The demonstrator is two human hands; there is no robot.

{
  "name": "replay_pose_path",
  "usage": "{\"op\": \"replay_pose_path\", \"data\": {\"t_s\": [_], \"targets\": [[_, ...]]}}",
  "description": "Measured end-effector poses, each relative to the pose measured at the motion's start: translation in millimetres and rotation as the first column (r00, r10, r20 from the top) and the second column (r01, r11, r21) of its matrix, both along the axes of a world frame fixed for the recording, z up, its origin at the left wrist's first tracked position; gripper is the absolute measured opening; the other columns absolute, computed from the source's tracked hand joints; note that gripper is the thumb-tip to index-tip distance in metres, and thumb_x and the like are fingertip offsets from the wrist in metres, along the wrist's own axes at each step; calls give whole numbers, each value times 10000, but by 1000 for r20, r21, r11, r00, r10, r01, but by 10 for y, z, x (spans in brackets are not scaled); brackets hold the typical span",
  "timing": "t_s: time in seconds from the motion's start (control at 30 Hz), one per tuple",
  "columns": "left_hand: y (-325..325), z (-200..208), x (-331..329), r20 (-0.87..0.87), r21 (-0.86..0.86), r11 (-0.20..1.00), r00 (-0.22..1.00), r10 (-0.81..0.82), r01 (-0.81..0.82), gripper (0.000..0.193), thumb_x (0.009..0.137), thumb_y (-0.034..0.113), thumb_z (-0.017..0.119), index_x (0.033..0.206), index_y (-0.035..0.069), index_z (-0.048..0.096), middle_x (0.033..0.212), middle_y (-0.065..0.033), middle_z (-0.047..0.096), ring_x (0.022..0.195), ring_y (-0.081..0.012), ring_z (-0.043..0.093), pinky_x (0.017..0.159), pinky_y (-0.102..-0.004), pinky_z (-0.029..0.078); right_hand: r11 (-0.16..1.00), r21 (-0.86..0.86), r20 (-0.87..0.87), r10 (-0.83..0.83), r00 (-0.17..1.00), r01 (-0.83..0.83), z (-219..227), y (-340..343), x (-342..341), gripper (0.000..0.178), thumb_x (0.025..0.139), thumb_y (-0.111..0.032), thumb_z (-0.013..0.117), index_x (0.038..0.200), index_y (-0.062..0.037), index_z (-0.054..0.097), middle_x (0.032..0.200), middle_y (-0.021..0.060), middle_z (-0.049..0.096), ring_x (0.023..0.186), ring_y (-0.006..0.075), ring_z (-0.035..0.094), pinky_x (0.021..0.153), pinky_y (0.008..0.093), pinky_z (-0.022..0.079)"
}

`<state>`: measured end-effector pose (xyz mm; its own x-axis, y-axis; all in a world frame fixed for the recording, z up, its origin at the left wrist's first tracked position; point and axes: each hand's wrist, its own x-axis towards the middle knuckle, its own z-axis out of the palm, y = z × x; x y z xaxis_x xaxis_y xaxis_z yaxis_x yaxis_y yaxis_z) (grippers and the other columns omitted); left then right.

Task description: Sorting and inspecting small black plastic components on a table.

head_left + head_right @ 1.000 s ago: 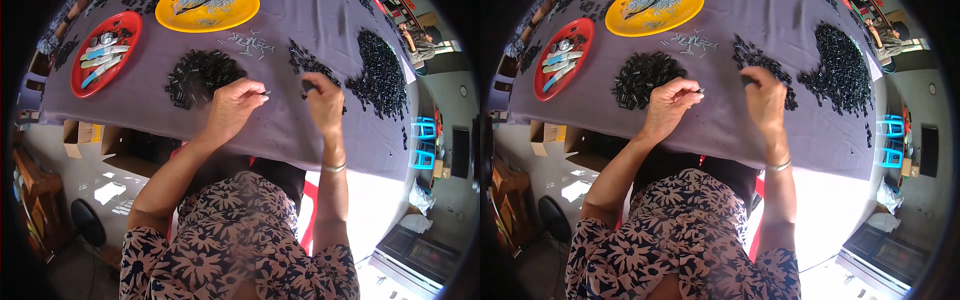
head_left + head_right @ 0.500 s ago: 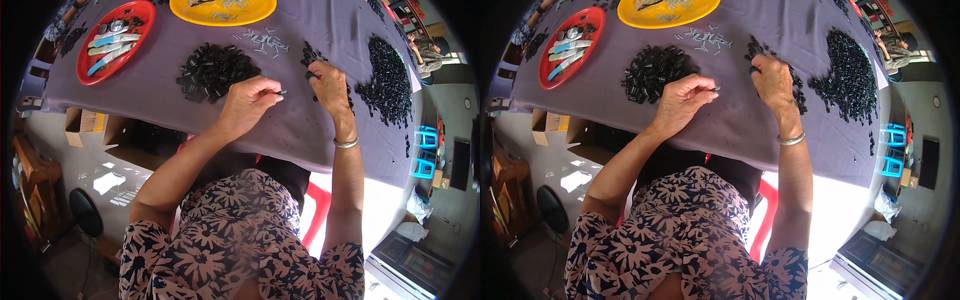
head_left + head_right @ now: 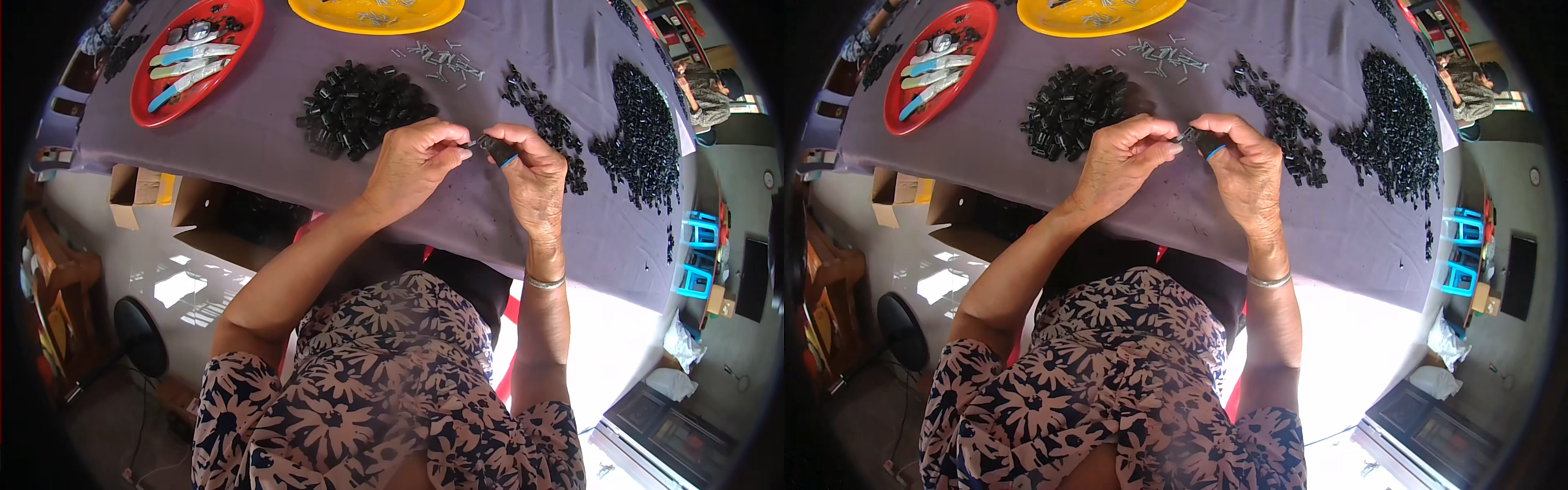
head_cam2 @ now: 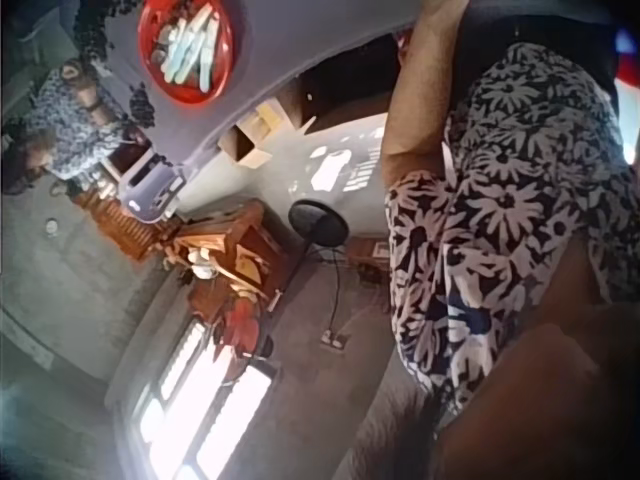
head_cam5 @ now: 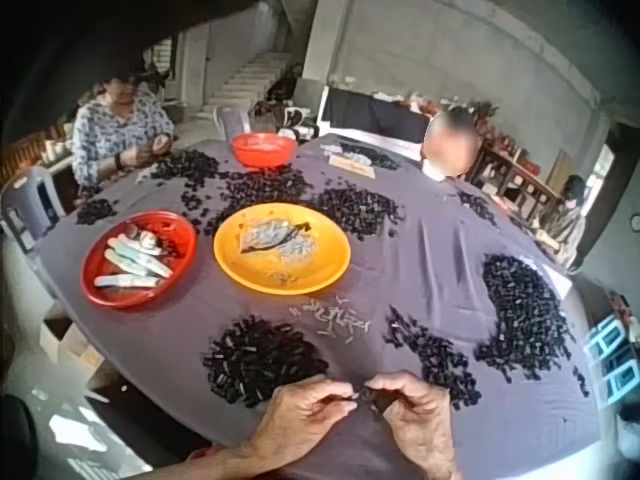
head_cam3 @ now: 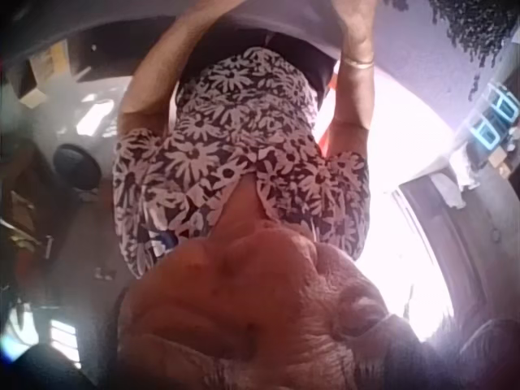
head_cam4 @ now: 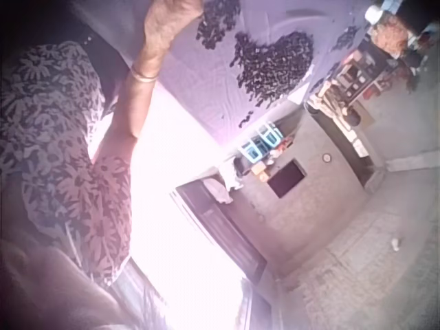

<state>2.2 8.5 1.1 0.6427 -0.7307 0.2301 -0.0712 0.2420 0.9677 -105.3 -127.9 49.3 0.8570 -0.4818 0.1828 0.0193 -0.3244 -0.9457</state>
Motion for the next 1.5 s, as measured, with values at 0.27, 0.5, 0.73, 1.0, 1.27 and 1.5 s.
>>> {"op": "replay_pose_path", "data": {"t_s": [0.27,0.5,0.73,1.0,1.27,1.5], "targets": [[6,16,-8,43,16,1000,999,22,-22,130,838,-43,668,965,-32,642,862,-7,588,774,-43,533,687,-195,465,947,-322,-14,1,1000,-6,25,22,13,183,832,67,643,991,-13,684,888,14,678,798,71,586,765,220,481],[20,3,10,71,63,998,997,11,-16,117,836,-38,671,947,-33,637,860,-4,601,769,-38,537,682,-194,468,941,-339,-8,-13,1000,10,-8,68,32,187,814,88,634,974,0,674,871,20,675,802,84,591,774,231,485],[-4,-11,-6,-57,-29,999,998,30,-32,261,795,-5,688,1037,-24,592,814,-70,662,693,-88,590,646,-244,495,961,-277,-4,12,1000,-12,-15,67,38,183,826,104,621,970,2,671,876,21,662,818,81,592,772,222,483],[18,34,-1,7,-21,1000,1000,8,-8,354,799,0,692,1127,-22,560,785,-57,643,693,-80,572,658,-242,492,958,-283,-19,38,999,-42,47,79,32,188,831,120,608,973,10,666,891,27,653,824,76,593,757,215,490],[37,33,-6,-54,-58,996,997,-63,60,374,817,-8,677,1174,-10,565,759,-20,612,685,-70,557,651,-232,487,924,-382,25,20,999,-9,49,116,6,225,769,111,645,950,-20,672,869,50,684,775,107,636,724,223,503],[30,42,51,-64,4,988,986,-157,157,434,841,-9,661,1255,1,535,810,-17,609,704,-70,568,655,-223,491,991,-120,-6,56,998,-57,-74,24,-11,191,861,90,606,1030,13,645,920,16,648,829,78,600,766,211,494]]}}
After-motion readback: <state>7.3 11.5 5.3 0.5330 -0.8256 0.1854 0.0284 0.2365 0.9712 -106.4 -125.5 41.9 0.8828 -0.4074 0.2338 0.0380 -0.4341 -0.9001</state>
